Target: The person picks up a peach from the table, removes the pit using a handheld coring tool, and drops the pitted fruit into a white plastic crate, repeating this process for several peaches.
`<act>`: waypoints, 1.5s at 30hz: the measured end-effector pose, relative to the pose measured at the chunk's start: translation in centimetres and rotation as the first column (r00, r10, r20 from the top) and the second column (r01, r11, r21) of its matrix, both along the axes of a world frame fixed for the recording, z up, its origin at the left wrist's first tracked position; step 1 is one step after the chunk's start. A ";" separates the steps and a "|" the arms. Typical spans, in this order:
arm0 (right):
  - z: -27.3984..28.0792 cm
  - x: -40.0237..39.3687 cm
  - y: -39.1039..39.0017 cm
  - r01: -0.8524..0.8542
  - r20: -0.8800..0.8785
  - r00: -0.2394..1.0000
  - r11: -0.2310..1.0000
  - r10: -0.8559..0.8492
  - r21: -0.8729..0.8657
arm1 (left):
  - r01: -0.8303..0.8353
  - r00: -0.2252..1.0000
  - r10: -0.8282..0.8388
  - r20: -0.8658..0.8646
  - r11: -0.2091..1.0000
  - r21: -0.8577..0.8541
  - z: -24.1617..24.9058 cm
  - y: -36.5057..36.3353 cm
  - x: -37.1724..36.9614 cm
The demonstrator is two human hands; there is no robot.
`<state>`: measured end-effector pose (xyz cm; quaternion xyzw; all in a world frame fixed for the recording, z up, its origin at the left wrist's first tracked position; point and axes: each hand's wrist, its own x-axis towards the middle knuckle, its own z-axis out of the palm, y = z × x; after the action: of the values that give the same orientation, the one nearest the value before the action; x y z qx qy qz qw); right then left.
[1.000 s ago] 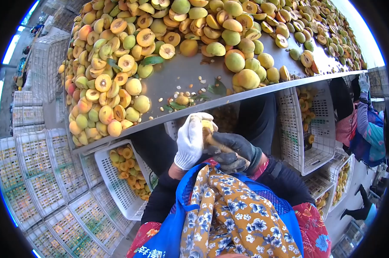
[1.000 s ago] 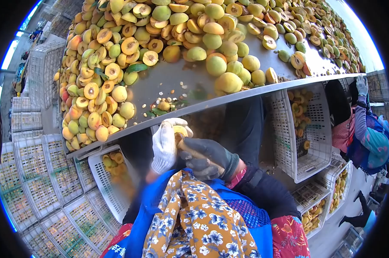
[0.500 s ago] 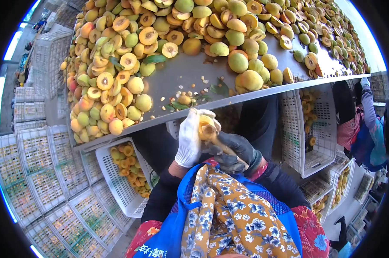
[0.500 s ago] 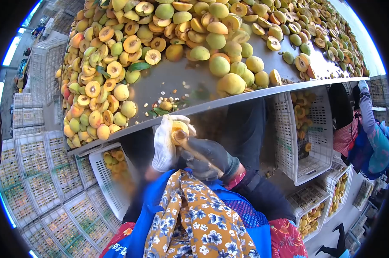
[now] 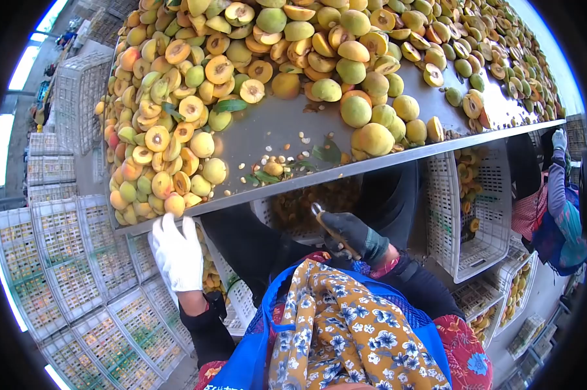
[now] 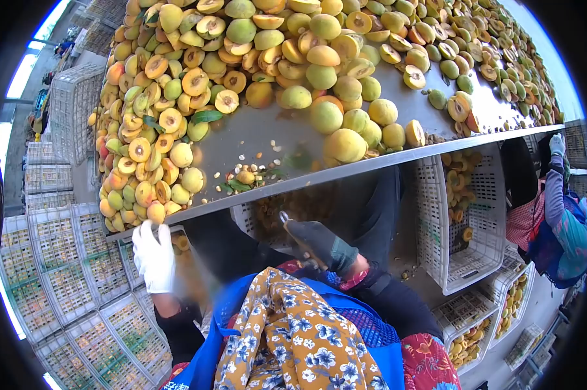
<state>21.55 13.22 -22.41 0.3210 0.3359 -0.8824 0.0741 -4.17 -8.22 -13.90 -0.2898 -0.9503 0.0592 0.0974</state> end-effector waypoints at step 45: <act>4.7 -1.1 -2.7 -0.017 0.019 0.983 -0.010 0.183 1.000 | -0.959 -0.276 -0.831 0.483 0.270 -0.083 -5.8 10.5 9.0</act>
<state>20.49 10.47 -17.69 0.2016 0.8868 -0.3945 -0.1316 4.79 2.32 -19.67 0.1335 -0.3294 -0.7440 -0.5658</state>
